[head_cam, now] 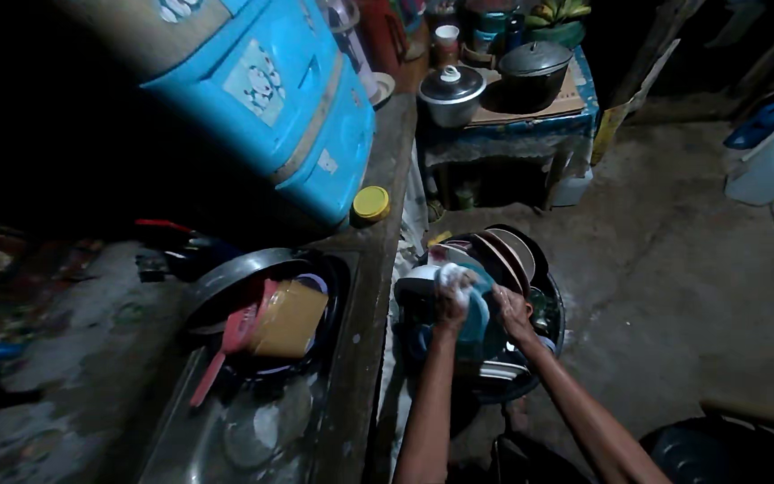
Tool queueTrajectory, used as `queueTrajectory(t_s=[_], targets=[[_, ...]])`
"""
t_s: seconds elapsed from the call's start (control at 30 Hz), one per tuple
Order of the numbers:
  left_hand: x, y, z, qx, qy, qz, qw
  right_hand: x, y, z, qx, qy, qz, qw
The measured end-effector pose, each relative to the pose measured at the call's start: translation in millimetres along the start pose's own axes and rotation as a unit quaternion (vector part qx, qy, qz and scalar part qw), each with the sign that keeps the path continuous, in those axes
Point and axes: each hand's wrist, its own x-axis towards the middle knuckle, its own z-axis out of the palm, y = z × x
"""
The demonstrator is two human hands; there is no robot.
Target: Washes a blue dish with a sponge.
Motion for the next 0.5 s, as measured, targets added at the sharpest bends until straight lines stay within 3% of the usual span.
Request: queueTrajectory(t_s=[0.13, 0.23, 0.37, 0.5], targets=[[0.6, 2.8, -5.6, -0.007, 0.031, 0.027, 0.999, -3.1, -4.2, 1.8, 0.022, -0.007, -0.004, 1.000], [-19.9, 18.4, 0.6, -0.066, -0.024, 0.011, 0.997, -6.0, -2.3, 1.9, 0.022, -0.008, -0.010, 1.000], [3.9, -6.9, 3.6, -0.162, 0.056, -0.010, 0.985, -13.8, 3.4, 1.4, 0.002, -0.020, -0.013, 1.000], [-4.9, 15.0, 0.7, -0.074, 0.039, 0.080, 0.993, -10.6, 3.4, 0.7, 0.011, -0.036, -0.045, 0.998]])
